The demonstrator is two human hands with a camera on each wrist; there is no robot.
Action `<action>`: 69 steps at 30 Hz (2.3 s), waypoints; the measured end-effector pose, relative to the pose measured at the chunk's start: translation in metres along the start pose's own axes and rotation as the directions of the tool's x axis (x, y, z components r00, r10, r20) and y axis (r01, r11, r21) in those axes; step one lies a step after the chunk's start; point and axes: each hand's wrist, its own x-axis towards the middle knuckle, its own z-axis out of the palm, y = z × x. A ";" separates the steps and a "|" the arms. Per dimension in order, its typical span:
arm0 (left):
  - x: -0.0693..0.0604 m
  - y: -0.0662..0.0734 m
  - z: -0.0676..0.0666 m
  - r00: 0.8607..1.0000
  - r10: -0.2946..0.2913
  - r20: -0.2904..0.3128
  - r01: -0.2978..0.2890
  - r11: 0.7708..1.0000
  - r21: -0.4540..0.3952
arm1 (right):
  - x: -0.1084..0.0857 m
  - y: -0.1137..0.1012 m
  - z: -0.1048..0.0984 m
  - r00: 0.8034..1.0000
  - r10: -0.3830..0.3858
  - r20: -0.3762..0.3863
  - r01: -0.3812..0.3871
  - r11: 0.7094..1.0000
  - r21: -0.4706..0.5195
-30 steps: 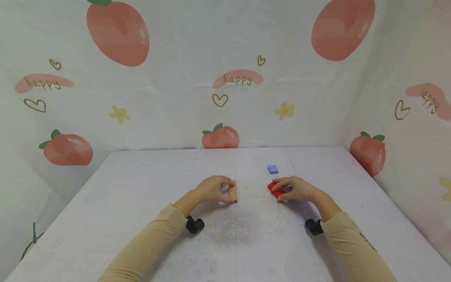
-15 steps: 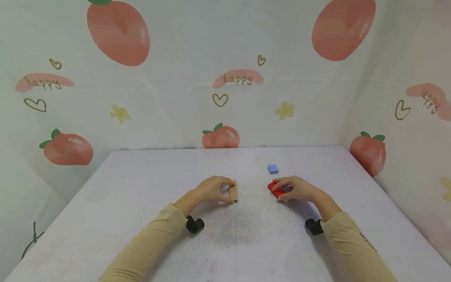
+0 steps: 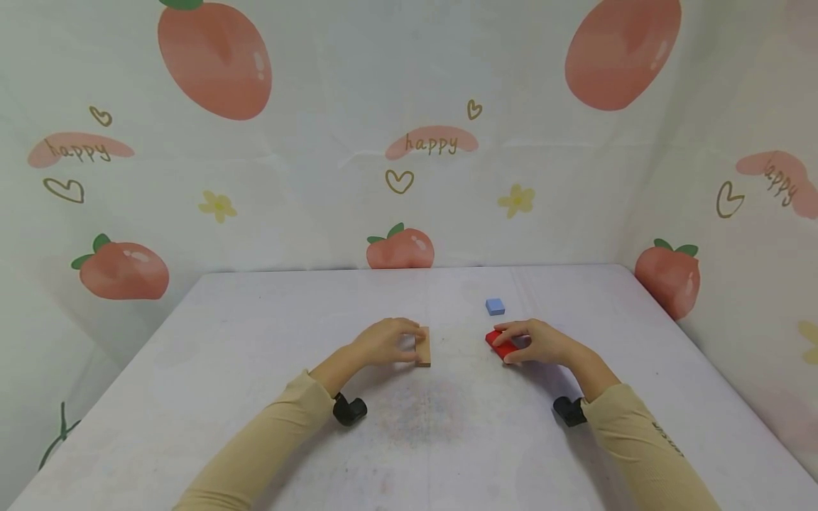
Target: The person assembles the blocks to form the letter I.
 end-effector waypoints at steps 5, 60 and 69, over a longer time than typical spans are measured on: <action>0.000 -0.001 0.002 1.000 -0.002 -0.005 0.002 1.000 -0.023 | 0.000 0.001 0.000 1.000 0.000 0.001 0.000 1.000 0.013; -0.001 0.002 0.005 0.999 -0.033 -0.023 0.031 0.997 -0.075 | 0.005 0.007 -0.017 0.992 0.082 0.091 -0.078 0.996 -0.046; 0.001 0.002 0.006 0.999 -0.042 -0.015 0.041 0.997 -0.067 | 0.006 0.009 -0.016 0.994 0.087 0.068 -0.083 0.995 -0.056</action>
